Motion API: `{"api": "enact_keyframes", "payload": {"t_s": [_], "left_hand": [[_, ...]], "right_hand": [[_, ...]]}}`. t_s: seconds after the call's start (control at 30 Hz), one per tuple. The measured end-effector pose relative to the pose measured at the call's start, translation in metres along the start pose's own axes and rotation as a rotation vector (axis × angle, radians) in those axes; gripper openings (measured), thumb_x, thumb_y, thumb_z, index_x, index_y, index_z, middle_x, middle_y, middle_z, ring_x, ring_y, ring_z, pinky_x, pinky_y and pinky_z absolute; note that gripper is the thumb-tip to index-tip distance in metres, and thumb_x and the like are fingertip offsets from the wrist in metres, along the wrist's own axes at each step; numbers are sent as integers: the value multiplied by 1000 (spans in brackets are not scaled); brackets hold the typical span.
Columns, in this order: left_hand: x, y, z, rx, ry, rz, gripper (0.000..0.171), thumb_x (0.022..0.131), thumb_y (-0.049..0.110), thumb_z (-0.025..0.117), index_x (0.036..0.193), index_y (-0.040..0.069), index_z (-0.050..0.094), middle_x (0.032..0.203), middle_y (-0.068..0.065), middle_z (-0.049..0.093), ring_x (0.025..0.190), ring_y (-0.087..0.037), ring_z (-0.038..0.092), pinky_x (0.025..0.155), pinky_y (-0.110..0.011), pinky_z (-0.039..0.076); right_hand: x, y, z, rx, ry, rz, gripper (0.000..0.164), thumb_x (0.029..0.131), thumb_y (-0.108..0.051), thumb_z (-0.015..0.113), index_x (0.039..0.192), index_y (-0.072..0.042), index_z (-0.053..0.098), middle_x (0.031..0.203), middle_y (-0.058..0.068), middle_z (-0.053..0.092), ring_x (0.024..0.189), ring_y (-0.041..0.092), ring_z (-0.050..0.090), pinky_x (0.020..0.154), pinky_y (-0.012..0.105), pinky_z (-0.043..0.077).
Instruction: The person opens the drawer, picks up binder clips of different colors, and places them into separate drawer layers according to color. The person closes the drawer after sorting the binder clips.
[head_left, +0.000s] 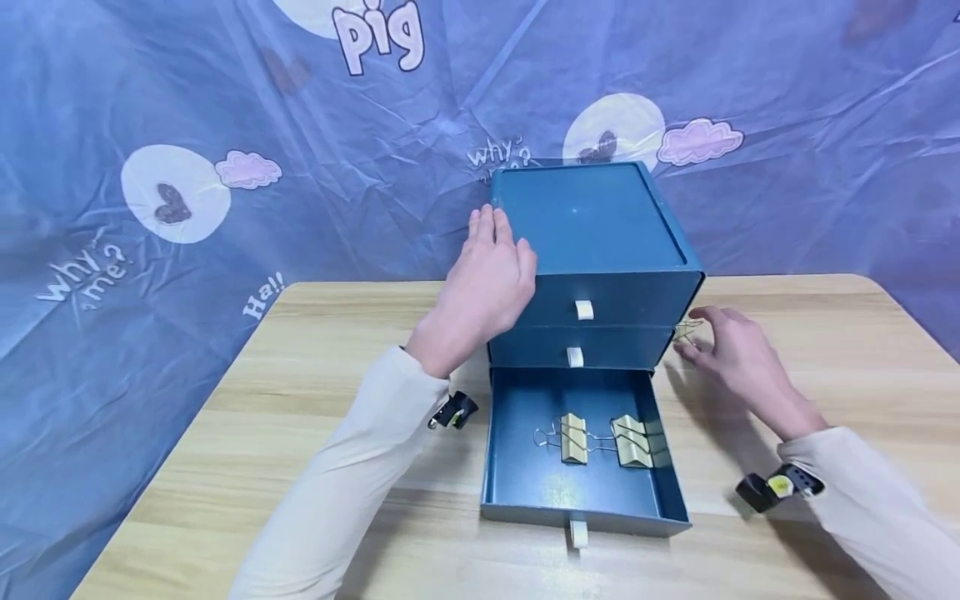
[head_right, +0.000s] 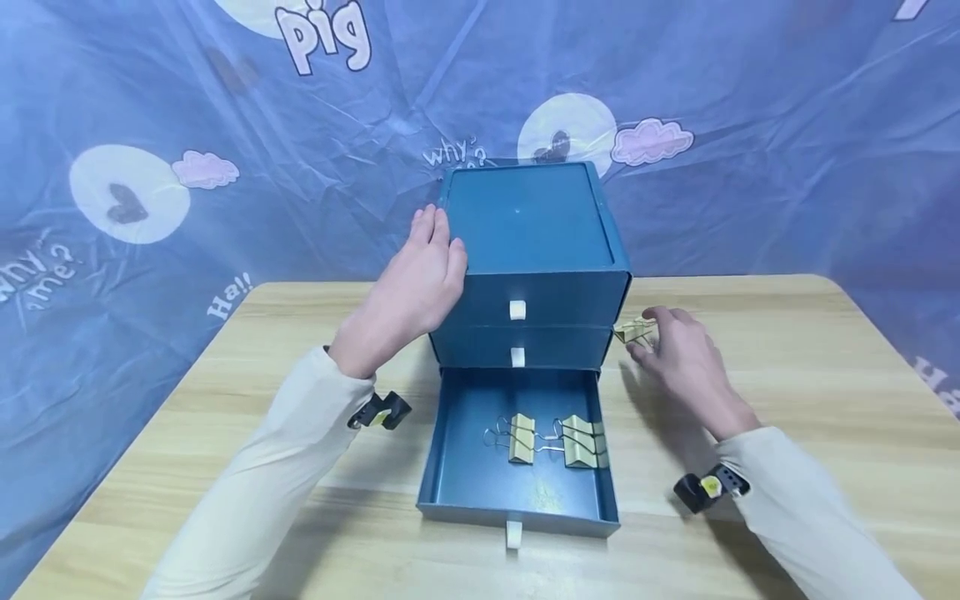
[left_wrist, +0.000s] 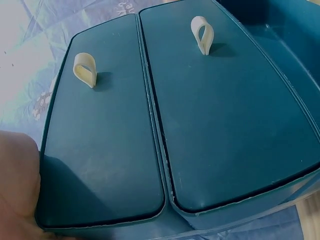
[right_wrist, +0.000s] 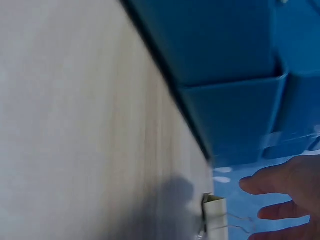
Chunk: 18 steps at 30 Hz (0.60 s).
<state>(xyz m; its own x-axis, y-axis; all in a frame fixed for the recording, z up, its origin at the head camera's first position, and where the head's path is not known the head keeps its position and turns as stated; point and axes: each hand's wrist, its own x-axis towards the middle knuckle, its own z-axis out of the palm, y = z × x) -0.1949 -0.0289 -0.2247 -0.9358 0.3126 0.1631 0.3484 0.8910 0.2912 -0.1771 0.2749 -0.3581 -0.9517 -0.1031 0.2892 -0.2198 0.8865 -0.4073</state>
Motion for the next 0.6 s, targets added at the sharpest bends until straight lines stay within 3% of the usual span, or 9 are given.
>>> {"api": "enact_keyframes", "payload": {"t_s": [0.2, 0.3, 0.47, 0.6], "left_hand": [[0, 2, 4, 13, -13, -1, 59, 105, 29, 17, 150, -9, 17, 159, -23, 9, 147, -34, 4, 118, -35, 8], [1, 2, 5, 9, -8, 0, 58, 105, 29, 17, 150, -9, 17, 159, -22, 9, 147, -33, 5, 118, -34, 8], [1, 1, 3, 19, 1, 10, 58, 105, 28, 17, 149, -10, 17, 158, -23, 9, 147, -34, 4, 118, -35, 7], [1, -1, 1, 29, 17, 13, 58, 105, 28, 17, 149, -10, 18, 158, -24, 11, 146, -34, 5, 118, -34, 6]], "right_hand": [[19, 10, 15, 20, -117, 90, 50, 82, -9, 69, 121, 11, 45, 88, 29, 53, 74, 39, 53, 59, 50, 47], [24, 14, 21, 40, -147, 86, 46, 79, -6, 68, 115, 14, 46, 87, 29, 54, 74, 37, 52, 61, 48, 46], [26, 16, 27, 27, -142, 60, 32, 80, -7, 65, 101, 14, 55, 85, 27, 57, 76, 37, 52, 62, 47, 45], [29, 16, 27, 17, -104, 47, 28, 81, -6, 63, 100, 14, 55, 82, 28, 59, 74, 42, 56, 62, 51, 47]]}}
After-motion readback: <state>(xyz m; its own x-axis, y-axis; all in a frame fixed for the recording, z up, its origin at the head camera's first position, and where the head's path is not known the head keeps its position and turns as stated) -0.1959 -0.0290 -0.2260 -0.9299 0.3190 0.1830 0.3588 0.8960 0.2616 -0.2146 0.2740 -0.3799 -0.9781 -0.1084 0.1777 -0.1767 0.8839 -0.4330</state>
